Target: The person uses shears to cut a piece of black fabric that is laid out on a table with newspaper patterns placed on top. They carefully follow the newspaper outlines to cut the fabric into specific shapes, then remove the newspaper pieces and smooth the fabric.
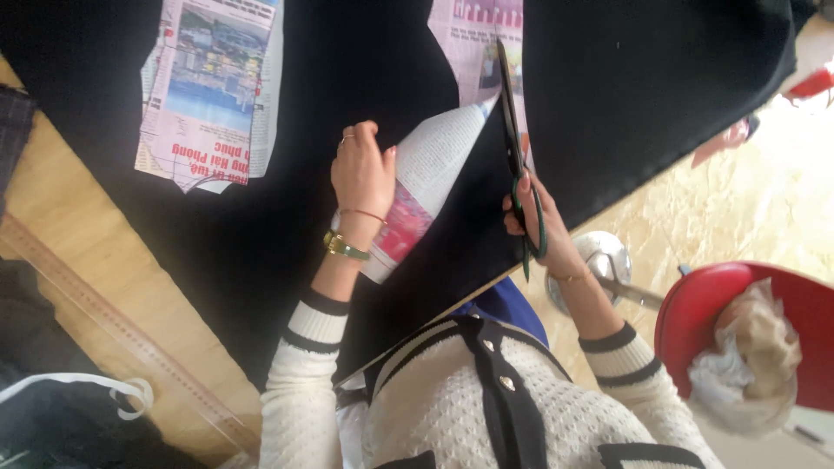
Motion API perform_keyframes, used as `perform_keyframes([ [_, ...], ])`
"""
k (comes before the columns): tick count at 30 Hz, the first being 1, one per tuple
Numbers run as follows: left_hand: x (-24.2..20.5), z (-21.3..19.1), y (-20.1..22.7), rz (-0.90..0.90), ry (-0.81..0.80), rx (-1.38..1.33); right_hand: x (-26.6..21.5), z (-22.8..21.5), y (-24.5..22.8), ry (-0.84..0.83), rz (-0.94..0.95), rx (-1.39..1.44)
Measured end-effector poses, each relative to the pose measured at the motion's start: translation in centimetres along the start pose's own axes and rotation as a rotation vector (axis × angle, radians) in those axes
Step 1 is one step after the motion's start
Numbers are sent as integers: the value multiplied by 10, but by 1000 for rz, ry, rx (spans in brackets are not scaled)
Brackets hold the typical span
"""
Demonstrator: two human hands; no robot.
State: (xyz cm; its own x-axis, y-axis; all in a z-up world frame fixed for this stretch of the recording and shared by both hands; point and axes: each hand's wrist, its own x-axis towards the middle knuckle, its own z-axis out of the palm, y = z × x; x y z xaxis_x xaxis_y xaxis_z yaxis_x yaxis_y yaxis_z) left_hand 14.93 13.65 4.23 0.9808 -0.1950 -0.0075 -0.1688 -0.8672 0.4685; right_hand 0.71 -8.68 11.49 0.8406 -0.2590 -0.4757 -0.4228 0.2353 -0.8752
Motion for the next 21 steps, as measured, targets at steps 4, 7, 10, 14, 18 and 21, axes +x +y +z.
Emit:
perform_keyframes([
  [4, -11, -26, 77, 136, 213, 237, 22, -28, 48, -35, -1, 6],
  [7, -19, -26, 130, 277, 119, 170, 25, -32, 50, -17, 20, 15],
  [10, -11, 23, 130, 312, -6, 239, 22, -30, 41, -21, 33, 23],
  [14, 14, 65, 116, 261, 95, 309, 20, -29, 31, -41, 48, -2],
  [18, 22, 83, 106, 250, 144, 290, 18, -25, 24, -36, 46, -1],
  [21, 23, 101, 95, 245, 159, 262, 23, -21, 19, -35, 29, 23],
])
